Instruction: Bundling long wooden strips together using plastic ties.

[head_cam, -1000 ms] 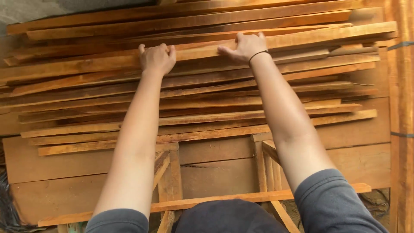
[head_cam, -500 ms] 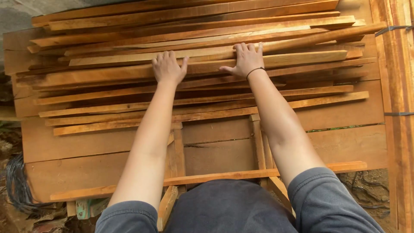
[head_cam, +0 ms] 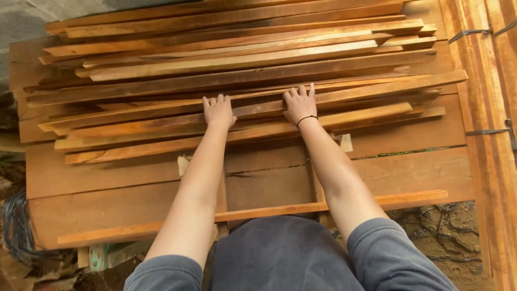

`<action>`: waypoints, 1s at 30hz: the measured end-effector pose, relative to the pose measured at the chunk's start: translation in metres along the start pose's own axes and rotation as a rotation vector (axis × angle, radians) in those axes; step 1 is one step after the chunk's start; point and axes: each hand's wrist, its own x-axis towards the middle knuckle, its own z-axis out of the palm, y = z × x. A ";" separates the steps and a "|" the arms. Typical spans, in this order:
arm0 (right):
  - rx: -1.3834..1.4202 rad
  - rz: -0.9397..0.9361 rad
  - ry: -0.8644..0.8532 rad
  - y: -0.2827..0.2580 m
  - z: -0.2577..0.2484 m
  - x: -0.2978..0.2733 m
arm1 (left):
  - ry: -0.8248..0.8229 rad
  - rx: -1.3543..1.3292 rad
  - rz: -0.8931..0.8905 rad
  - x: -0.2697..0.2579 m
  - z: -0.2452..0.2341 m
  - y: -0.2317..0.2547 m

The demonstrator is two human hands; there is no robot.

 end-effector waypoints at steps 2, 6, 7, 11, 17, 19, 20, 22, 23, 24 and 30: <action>0.016 -0.010 0.075 0.005 0.023 -0.003 | 0.058 -0.017 0.019 0.011 0.015 -0.005; 0.016 0.046 -0.074 0.009 0.022 0.005 | 0.065 -0.052 0.044 0.002 -0.001 0.000; 0.016 0.046 -0.069 0.004 0.014 0.000 | 0.070 -0.050 0.043 0.002 0.000 0.001; 0.031 0.058 -0.079 -0.019 -0.006 -0.035 | 0.002 -0.127 0.067 -0.024 -0.002 0.014; 0.119 0.090 -0.076 -0.028 -0.019 -0.052 | -0.056 -0.121 0.063 -0.046 0.006 0.012; 0.117 0.068 -0.043 -0.021 -0.015 -0.032 | -0.011 -0.100 0.059 -0.035 -0.001 0.009; 0.111 0.084 -0.031 -0.017 -0.008 -0.027 | -0.008 -0.084 0.050 -0.030 0.004 0.009; 0.105 0.103 -0.021 -0.011 0.000 -0.020 | -0.006 -0.067 0.044 -0.019 0.014 0.008; 0.120 0.084 -0.035 -0.009 0.001 -0.017 | -0.004 -0.063 0.043 -0.013 0.019 0.008; 0.137 0.067 -0.051 -0.006 0.003 -0.015 | -0.005 -0.058 0.044 -0.007 0.025 0.008; 0.234 0.056 -0.035 0.001 -0.022 -0.011 | 0.057 -0.160 0.054 0.007 0.022 -0.004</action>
